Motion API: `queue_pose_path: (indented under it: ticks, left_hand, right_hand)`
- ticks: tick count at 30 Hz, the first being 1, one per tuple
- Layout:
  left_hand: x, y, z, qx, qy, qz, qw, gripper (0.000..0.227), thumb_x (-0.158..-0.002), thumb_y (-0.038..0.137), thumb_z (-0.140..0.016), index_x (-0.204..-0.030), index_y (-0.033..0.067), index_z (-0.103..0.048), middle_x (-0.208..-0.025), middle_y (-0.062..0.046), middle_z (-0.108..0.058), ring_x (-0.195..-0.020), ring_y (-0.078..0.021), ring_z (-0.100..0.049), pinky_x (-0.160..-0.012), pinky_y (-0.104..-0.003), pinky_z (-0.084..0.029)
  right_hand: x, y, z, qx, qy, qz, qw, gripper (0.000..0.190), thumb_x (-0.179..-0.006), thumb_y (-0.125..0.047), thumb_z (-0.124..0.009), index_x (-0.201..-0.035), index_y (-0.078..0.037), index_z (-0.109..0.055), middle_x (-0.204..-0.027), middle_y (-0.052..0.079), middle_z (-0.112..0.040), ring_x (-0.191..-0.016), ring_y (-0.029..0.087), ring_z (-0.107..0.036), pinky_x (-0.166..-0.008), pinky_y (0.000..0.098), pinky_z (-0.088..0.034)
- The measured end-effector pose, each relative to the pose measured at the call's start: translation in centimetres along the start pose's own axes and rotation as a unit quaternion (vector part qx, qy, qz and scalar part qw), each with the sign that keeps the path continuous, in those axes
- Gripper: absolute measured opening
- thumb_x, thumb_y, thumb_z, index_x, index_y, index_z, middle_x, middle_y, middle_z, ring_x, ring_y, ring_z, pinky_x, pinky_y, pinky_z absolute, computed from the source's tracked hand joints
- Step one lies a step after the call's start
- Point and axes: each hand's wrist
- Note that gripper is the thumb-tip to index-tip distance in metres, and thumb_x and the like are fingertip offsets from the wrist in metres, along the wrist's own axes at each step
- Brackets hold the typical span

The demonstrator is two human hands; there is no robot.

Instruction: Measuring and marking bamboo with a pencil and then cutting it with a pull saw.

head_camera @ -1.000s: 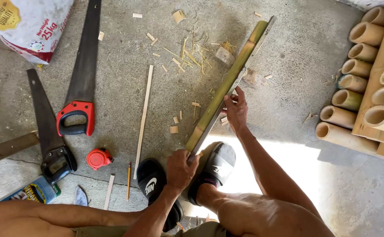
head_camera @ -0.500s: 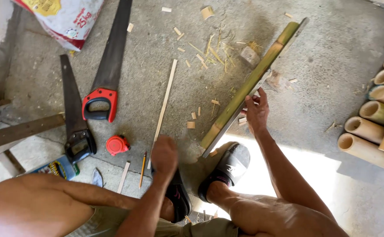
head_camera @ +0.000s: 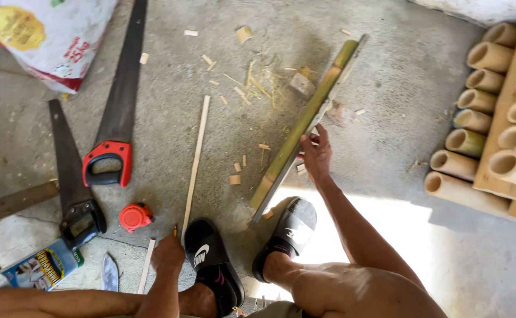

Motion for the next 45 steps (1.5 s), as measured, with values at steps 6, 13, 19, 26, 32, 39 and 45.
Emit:
queue_pose_path:
  ticks: [6,13,19,26,32,39,45]
  left_hand:
    - [0.1,0.3,1.6,-0.018,-0.025,0.022,0.999,0.031,-0.095,0.026,-0.057,-0.113,0.0097,-0.076,-0.120,-0.018,-0.074,-0.114,-0.0351,-0.072,-0.095,-0.047,-0.058]
    - [5.5,7.4,9.5,0.067,0.155,-0.047,0.984,0.035,-0.096,0.035,-0.052,-0.103,0.0045,-0.067,-0.094,-0.025,-0.075,-0.089,-0.0430,-0.074,-0.082,-0.055,-0.056]
    - [7.7,17.0,17.1,0.299,0.229,-0.288,0.881,0.032,-0.104,0.032,-0.055,-0.084,0.0066,-0.058,-0.061,-0.016,-0.058,-0.053,-0.0340,-0.057,-0.054,-0.051,-0.048]
    - [9.9,31.6,24.7,0.535,0.043,-0.457,0.709,0.028,-0.105,0.018,-0.060,-0.082,0.0041,-0.057,-0.062,0.000,-0.050,-0.049,-0.0059,-0.042,-0.039,-0.027,-0.034]
    - [5.4,44.6,23.7,0.552,0.096,-0.622,0.548,0.005,-0.102,0.003,-0.061,-0.102,0.0001,-0.065,-0.085,-0.004,-0.063,-0.069,-0.0060,-0.054,-0.054,-0.025,-0.043]
    - [2.7,53.8,22.3,0.471,0.157,-0.664,0.559,0.007,-0.102,0.000,-0.057,-0.102,0.0015,-0.064,-0.086,-0.007,-0.066,-0.067,-0.0101,-0.061,-0.056,-0.025,-0.056]
    - [0.2,58.2,21.7,0.438,0.183,-0.679,0.560,0.006,-0.100,0.000,-0.058,-0.098,0.0031,-0.062,-0.083,-0.007,-0.065,-0.064,-0.0099,-0.061,-0.050,-0.024,-0.056]
  right_hand:
    - [0.4,-0.7,0.1,0.069,0.000,0.023,0.997,0.060,-0.100,-0.015,-0.063,-0.155,-0.015,-0.037,-0.119,0.016,-0.066,-0.092,0.025,-0.074,-0.064,0.0388,-0.065]
    - [0.8,-1.8,-0.5,0.052,0.004,0.009,0.999,0.063,-0.097,-0.012,-0.062,-0.154,-0.016,-0.036,-0.116,0.017,-0.069,-0.089,0.028,-0.077,-0.062,0.0408,-0.065]
    - [1.1,-2.5,-0.3,0.077,0.010,-0.001,0.997,0.064,-0.098,-0.016,-0.062,-0.155,-0.017,-0.033,-0.122,0.019,-0.065,-0.088,0.027,-0.076,-0.059,0.0401,-0.064]
    - [0.9,-2.0,0.0,0.090,0.011,-0.015,0.996,0.066,-0.097,-0.017,-0.062,-0.156,-0.017,-0.034,-0.126,0.021,-0.062,-0.086,0.026,-0.074,-0.060,0.0388,-0.064]
    - [0.9,-2.2,-0.2,0.080,0.008,-0.033,0.996,0.067,-0.097,-0.019,-0.060,-0.157,-0.017,-0.032,-0.124,0.019,-0.065,-0.083,0.026,-0.075,-0.059,0.0379,-0.067]
    - [0.9,-2.0,-0.2,0.078,0.003,-0.039,0.996,0.066,-0.096,-0.019,-0.060,-0.156,-0.017,-0.033,-0.119,0.016,-0.069,-0.080,0.025,-0.076,-0.057,0.0393,-0.069]
    - [0.7,-1.3,0.3,0.092,-0.012,0.003,0.996,0.064,-0.098,-0.021,-0.060,-0.156,-0.015,-0.033,-0.116,0.015,-0.071,-0.081,0.023,-0.077,-0.058,0.0373,-0.065]
Point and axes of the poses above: each hand's wrist, its own x-axis away from the middle knuckle, its own z-axis out of the back of the hand, y = z × x
